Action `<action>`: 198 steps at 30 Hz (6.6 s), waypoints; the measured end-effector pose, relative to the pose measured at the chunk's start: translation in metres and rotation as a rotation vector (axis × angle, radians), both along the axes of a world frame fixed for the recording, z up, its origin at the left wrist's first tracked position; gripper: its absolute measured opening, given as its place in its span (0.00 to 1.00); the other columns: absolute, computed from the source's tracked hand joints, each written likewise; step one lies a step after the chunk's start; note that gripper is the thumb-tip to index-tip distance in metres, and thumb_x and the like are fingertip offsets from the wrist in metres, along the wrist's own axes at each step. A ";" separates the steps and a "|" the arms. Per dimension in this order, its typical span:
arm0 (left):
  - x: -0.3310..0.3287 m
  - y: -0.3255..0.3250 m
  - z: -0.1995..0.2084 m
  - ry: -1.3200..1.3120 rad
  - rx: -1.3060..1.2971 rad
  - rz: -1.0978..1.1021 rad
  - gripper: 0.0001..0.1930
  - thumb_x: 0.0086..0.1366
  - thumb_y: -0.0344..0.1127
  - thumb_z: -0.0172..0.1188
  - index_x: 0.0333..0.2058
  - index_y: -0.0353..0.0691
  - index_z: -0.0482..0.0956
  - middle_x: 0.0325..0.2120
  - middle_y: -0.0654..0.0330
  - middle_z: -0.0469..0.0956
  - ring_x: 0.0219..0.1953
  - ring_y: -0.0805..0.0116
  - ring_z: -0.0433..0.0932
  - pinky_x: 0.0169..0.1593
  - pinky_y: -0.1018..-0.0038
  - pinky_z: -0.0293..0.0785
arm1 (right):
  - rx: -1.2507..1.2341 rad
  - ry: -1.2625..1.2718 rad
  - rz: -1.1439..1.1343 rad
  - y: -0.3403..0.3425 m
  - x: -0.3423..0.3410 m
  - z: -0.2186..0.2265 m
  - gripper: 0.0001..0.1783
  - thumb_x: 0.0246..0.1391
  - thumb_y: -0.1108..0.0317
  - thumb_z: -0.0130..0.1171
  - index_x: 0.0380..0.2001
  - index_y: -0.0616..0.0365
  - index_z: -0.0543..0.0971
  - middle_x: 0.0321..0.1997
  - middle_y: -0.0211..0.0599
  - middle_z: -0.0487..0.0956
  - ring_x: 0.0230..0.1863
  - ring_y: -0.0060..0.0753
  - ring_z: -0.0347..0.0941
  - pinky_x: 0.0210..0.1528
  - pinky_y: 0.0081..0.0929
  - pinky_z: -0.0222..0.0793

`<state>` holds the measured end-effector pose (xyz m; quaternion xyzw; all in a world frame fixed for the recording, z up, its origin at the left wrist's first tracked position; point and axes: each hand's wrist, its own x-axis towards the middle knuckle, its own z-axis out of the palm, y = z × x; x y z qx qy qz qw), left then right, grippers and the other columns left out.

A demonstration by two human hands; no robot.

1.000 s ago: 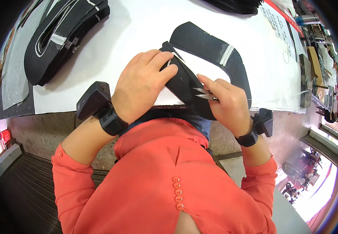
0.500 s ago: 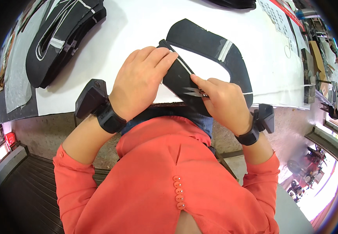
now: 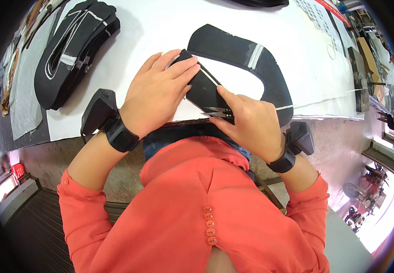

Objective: Trimming excess thread or fabric from shoe upper components using small snips.

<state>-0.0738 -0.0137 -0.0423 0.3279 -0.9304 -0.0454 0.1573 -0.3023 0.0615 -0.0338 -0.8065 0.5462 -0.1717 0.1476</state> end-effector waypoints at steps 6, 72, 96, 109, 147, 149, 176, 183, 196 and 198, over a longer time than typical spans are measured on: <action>-0.001 0.022 0.002 -0.025 0.011 0.083 0.23 0.58 0.33 0.68 0.53 0.35 0.80 0.56 0.56 0.78 0.61 0.50 0.72 0.63 0.57 0.70 | 0.088 0.119 0.063 -0.016 -0.022 0.015 0.28 0.49 0.57 0.72 0.54 0.50 0.80 0.26 0.39 0.81 0.29 0.43 0.81 0.28 0.38 0.74; -0.080 0.042 -0.011 0.116 0.018 -0.040 0.14 0.57 0.32 0.64 0.42 0.38 0.77 0.51 0.58 0.79 0.53 0.54 0.76 0.58 0.60 0.71 | 0.474 -0.223 -0.098 -0.073 -0.068 0.012 0.13 0.45 0.63 0.63 0.25 0.65 0.80 0.18 0.45 0.77 0.21 0.39 0.76 0.29 0.32 0.72; -0.085 0.032 -0.014 0.128 0.033 -0.094 0.14 0.56 0.31 0.64 0.42 0.41 0.77 0.51 0.60 0.78 0.58 0.55 0.73 0.60 0.57 0.69 | 0.569 -0.175 0.019 -0.099 -0.080 0.009 0.12 0.46 0.65 0.67 0.24 0.64 0.79 0.17 0.35 0.73 0.21 0.24 0.68 0.27 0.25 0.66; -0.049 0.028 -0.007 0.145 0.101 -0.198 0.10 0.57 0.29 0.60 0.39 0.41 0.80 0.50 0.63 0.80 0.55 0.57 0.76 0.57 0.59 0.74 | 0.415 -0.185 0.038 -0.070 -0.059 0.001 0.12 0.47 0.65 0.67 0.26 0.65 0.82 0.18 0.41 0.76 0.21 0.31 0.72 0.28 0.28 0.68; -0.030 0.016 -0.003 0.119 0.078 -0.342 0.09 0.55 0.27 0.60 0.35 0.40 0.82 0.48 0.65 0.82 0.54 0.59 0.78 0.54 0.62 0.77 | 0.438 -0.223 -0.123 -0.044 -0.032 0.007 0.11 0.47 0.64 0.63 0.25 0.64 0.84 0.22 0.52 0.80 0.26 0.53 0.80 0.33 0.38 0.76; -0.029 0.017 -0.003 0.118 0.072 -0.344 0.09 0.55 0.27 0.60 0.35 0.40 0.82 0.48 0.64 0.82 0.54 0.58 0.78 0.55 0.61 0.77 | 0.435 -0.240 -0.115 -0.044 -0.038 0.008 0.11 0.47 0.65 0.63 0.25 0.64 0.84 0.22 0.51 0.80 0.26 0.51 0.80 0.33 0.37 0.76; -0.050 0.030 -0.012 0.144 0.051 -0.237 0.10 0.58 0.28 0.58 0.39 0.40 0.81 0.50 0.62 0.80 0.57 0.56 0.76 0.61 0.58 0.72 | 0.353 -0.200 0.041 -0.064 -0.063 0.001 0.11 0.48 0.66 0.67 0.26 0.65 0.81 0.18 0.39 0.75 0.20 0.28 0.68 0.27 0.27 0.67; -0.061 0.031 -0.013 0.153 0.037 -0.204 0.09 0.58 0.29 0.58 0.38 0.40 0.79 0.49 0.62 0.79 0.57 0.55 0.75 0.60 0.58 0.72 | 0.350 -0.185 0.134 -0.077 -0.069 0.003 0.10 0.47 0.67 0.66 0.25 0.65 0.80 0.18 0.40 0.75 0.20 0.29 0.69 0.27 0.28 0.67; -0.062 0.040 -0.009 0.085 0.061 -0.140 0.14 0.55 0.30 0.64 0.41 0.39 0.79 0.55 0.58 0.78 0.58 0.54 0.75 0.61 0.57 0.71 | 0.405 -0.066 0.205 -0.098 -0.065 0.016 0.11 0.43 0.67 0.67 0.23 0.66 0.80 0.18 0.45 0.75 0.22 0.39 0.72 0.29 0.32 0.69; -0.051 0.053 -0.013 0.118 0.094 -0.158 0.17 0.55 0.30 0.66 0.45 0.39 0.80 0.57 0.58 0.78 0.58 0.54 0.75 0.62 0.57 0.71 | 0.425 -0.047 0.183 -0.098 -0.064 0.016 0.12 0.43 0.67 0.67 0.23 0.66 0.80 0.19 0.45 0.75 0.22 0.40 0.72 0.30 0.32 0.69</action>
